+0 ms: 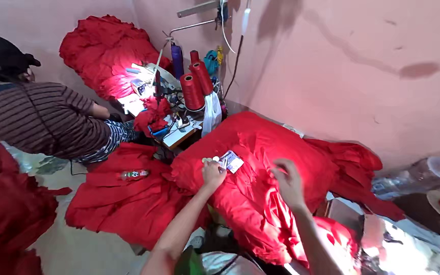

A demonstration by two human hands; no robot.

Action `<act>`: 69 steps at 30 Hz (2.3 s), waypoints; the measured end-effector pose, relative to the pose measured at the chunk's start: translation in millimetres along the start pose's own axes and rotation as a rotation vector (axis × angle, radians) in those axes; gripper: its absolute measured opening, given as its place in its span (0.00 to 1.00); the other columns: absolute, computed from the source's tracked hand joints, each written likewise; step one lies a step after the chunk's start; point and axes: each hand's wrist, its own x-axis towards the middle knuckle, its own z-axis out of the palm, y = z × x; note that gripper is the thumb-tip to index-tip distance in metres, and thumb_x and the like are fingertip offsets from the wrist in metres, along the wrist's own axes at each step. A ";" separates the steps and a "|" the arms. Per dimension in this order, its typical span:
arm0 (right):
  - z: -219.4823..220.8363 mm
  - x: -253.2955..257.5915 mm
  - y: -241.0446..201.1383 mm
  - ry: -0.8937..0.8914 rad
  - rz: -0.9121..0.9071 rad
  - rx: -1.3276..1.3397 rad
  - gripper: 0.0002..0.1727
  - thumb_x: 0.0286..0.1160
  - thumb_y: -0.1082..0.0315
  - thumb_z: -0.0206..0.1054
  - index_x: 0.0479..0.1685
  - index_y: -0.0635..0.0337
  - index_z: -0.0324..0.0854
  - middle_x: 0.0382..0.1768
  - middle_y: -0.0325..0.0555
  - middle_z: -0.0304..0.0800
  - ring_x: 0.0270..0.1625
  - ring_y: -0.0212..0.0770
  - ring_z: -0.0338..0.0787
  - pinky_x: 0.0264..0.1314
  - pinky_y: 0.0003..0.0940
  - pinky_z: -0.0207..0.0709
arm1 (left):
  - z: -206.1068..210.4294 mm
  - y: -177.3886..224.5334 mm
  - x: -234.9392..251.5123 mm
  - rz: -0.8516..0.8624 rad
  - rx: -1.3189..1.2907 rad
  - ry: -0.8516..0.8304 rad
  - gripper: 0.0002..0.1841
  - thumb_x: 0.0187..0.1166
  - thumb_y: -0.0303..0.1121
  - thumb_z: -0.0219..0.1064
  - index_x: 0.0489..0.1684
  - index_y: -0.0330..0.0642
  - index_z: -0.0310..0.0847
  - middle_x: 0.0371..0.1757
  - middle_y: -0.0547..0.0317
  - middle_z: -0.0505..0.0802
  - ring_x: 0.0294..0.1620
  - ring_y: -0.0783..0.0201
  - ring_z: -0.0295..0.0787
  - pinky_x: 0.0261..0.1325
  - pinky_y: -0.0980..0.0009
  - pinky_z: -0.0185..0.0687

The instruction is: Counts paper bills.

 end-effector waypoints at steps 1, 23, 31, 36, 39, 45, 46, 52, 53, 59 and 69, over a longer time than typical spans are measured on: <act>31.4 36.3 12.5 -0.134 0.099 -0.054 0.19 0.82 0.70 0.62 0.62 0.79 0.79 0.64 0.70 0.81 0.56 0.51 0.89 0.54 0.41 0.84 | -4.0 -1.7 0.7 0.026 -0.034 -0.029 0.19 0.79 0.40 0.67 0.60 0.34 0.88 0.72 0.35 0.84 0.81 0.36 0.71 0.81 0.39 0.64; 109.3 93.9 74.5 -0.042 0.505 0.331 0.08 0.81 0.74 0.62 0.49 0.72 0.78 0.35 0.49 0.86 0.37 0.35 0.85 0.45 0.35 0.81 | -58.2 -73.4 -10.7 0.139 -0.611 0.106 0.16 0.83 0.28 0.65 0.60 0.22 0.74 0.48 0.39 0.90 0.50 0.55 0.88 0.60 0.58 0.82; 82.3 90.7 28.9 -0.243 0.472 0.636 0.12 0.86 0.75 0.48 0.54 0.65 0.78 0.35 0.40 0.91 0.35 0.31 0.91 0.40 0.30 0.88 | -71.2 -40.6 5.8 0.384 0.037 -0.061 0.16 0.86 0.26 0.54 0.62 0.30 0.84 0.62 0.34 0.89 0.73 0.35 0.80 0.77 0.40 0.68; 120.2 81.1 28.7 -0.463 0.323 0.447 0.18 0.84 0.73 0.49 0.59 0.75 0.81 0.66 0.56 0.83 0.64 0.36 0.84 0.68 0.33 0.77 | -65.1 -43.9 5.0 0.491 -0.181 -0.016 0.15 0.79 0.26 0.59 0.53 0.32 0.93 0.56 0.37 0.93 0.71 0.37 0.80 0.78 0.46 0.67; 135.3 77.1 32.3 -0.563 0.250 0.415 0.23 0.84 0.72 0.47 0.67 0.77 0.78 0.74 0.63 0.79 0.73 0.40 0.81 0.77 0.35 0.72 | -69.5 -47.8 -4.6 0.527 -0.438 -0.070 0.19 0.71 0.30 0.72 0.57 0.26 0.88 0.59 0.36 0.91 0.70 0.46 0.81 0.77 0.56 0.70; 148.0 70.9 32.6 -0.682 0.092 0.310 0.17 0.81 0.72 0.52 0.54 0.76 0.82 0.61 0.61 0.86 0.65 0.40 0.84 0.71 0.36 0.74 | -80.2 -45.6 -22.0 0.405 -0.572 -0.027 0.22 0.71 0.37 0.75 0.59 0.29 0.87 0.60 0.42 0.91 0.64 0.57 0.83 0.67 0.62 0.76; 148.1 70.9 28.8 -0.690 0.124 0.284 0.17 0.82 0.72 0.53 0.56 0.75 0.82 0.57 0.59 0.88 0.61 0.38 0.86 0.67 0.36 0.76 | -79.0 -45.5 -23.4 0.401 -0.547 0.028 0.18 0.73 0.36 0.74 0.53 0.29 0.89 0.55 0.41 0.92 0.62 0.55 0.84 0.66 0.60 0.77; 154.2 59.1 15.3 -0.662 0.279 0.519 0.15 0.79 0.71 0.62 0.59 0.70 0.78 0.45 0.45 0.91 0.44 0.28 0.91 0.52 0.28 0.87 | -73.5 -42.5 -33.5 0.225 -0.681 0.234 0.13 0.86 0.30 0.59 0.50 0.27 0.83 0.42 0.53 0.90 0.40 0.74 0.86 0.49 0.75 0.82; 157.4 54.9 15.2 -0.643 0.260 0.539 0.15 0.77 0.71 0.63 0.57 0.70 0.79 0.46 0.45 0.90 0.45 0.28 0.91 0.53 0.28 0.86 | -71.2 -42.0 -35.8 0.186 -0.750 0.248 0.12 0.88 0.30 0.56 0.51 0.27 0.80 0.40 0.55 0.89 0.37 0.74 0.86 0.46 0.75 0.84; 179.6 14.4 7.2 -0.554 0.196 0.640 0.15 0.76 0.71 0.65 0.57 0.72 0.77 0.47 0.45 0.89 0.49 0.27 0.90 0.57 0.26 0.85 | -61.5 -50.8 -56.1 0.083 -0.918 0.387 0.10 0.89 0.29 0.54 0.53 0.30 0.75 0.36 0.60 0.89 0.33 0.76 0.88 0.41 0.76 0.87; 190.9 -15.7 11.3 -0.514 0.187 0.502 0.10 0.71 0.70 0.74 0.42 0.70 0.89 0.35 0.43 0.95 0.38 0.23 0.93 0.49 0.23 0.87 | -67.0 -69.8 -69.1 0.061 -1.105 0.512 0.03 0.83 0.22 0.58 0.46 0.35 0.76 0.32 0.68 0.89 0.32 0.78 0.88 0.41 0.79 0.86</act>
